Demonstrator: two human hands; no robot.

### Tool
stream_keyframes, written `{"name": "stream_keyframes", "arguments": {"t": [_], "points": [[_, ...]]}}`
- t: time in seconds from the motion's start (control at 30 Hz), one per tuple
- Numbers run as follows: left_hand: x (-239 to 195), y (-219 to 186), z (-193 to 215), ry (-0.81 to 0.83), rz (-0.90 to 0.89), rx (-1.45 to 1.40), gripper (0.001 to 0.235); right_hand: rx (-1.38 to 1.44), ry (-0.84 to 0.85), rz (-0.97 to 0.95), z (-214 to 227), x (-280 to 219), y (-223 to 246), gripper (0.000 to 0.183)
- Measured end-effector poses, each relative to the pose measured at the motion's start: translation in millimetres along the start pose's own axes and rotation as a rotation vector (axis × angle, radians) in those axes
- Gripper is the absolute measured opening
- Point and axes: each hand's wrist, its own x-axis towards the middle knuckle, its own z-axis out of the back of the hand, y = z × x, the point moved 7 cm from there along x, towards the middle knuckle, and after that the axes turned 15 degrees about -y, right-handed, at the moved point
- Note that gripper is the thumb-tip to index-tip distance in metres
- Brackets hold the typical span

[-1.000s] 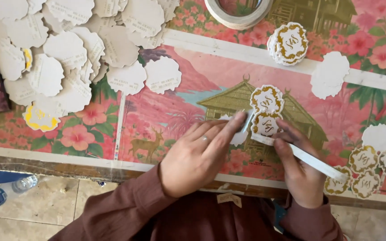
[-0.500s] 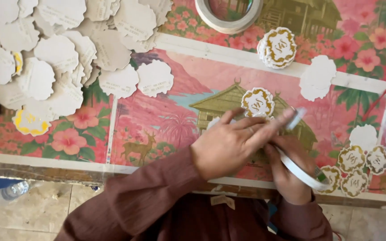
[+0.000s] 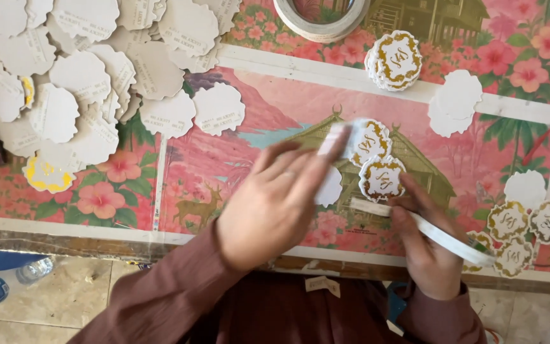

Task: The person applies adhesive tape to the back of small, white, scalloped-edge paper cutouts. They pick up each cutout from a pile, press a strip of tape onto it, and place the finished item on the table. The task is performed repeatedly on a floral-patterned surface.

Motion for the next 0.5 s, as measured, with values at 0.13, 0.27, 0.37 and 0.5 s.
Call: {"name": "stream_keyframes", "arguments": {"t": [0.13,0.27,0.37,0.5], "points": [[-24,-1,26,-0.010,-0.006,0.005,0.048,-0.010,0.121,0.271,-27,6,25,0.040],[-45,-1,20,0.068,-0.049,-0.014,0.051,-0.030,0.189,0.355,-45,6,49,0.040],[-46,2,19,0.073,-0.057,-0.068,0.049,-0.042,0.218,0.344,-53,6,46,0.041],[-49,4,17,0.097,-0.101,-0.070,0.040,-0.032,0.211,0.361,-59,4,50,0.039]]}}
